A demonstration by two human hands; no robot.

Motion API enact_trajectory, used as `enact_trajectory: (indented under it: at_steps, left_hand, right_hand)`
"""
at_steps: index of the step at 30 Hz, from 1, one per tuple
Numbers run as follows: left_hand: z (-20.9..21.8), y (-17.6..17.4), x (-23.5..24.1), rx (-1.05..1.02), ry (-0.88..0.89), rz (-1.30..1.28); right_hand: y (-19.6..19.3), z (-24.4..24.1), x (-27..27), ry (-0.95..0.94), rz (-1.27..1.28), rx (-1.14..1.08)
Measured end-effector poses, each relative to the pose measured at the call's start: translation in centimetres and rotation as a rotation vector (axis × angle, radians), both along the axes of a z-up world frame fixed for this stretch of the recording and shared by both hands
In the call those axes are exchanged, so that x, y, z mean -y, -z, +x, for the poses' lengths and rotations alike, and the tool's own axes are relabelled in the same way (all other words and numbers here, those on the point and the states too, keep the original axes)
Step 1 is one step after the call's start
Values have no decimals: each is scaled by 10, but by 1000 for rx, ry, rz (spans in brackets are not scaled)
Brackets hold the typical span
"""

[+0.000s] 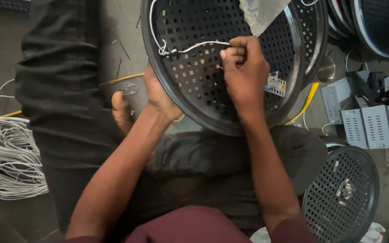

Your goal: The person sits on the floor and assembles an LED light fixture by stripping wires, twisting connections, and securing them with pliers. They handle a circular perforated frame, white wires, and a terminal block, then test the fixture by connecting it to power, causing the LEDs to illuminate.

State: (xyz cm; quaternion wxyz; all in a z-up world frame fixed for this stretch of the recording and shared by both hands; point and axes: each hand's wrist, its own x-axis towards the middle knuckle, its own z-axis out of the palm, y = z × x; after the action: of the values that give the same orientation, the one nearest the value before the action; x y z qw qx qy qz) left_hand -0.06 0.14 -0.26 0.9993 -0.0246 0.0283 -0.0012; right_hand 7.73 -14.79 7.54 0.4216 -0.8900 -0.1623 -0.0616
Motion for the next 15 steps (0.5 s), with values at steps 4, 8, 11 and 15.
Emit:
enact_trajectory:
  at_steps: [4, 8, 11, 15]
  left_hand:
    - [1, -2, -1, 0, 36, 6]
    - [-1, -1, -1, -18, 52, -13]
    - [1, -2, 0, 4, 47, 6]
    - [0, -3, -3, 32, 7, -34]
  right_hand:
    - [-8, -2, 5, -75, -3, 25]
    - [-7, 1, -6, -53, 4, 10]
    - [-7, 2, -9, -64, 17, 6]
    - [-12, -8, -1, -87, -110, 112]
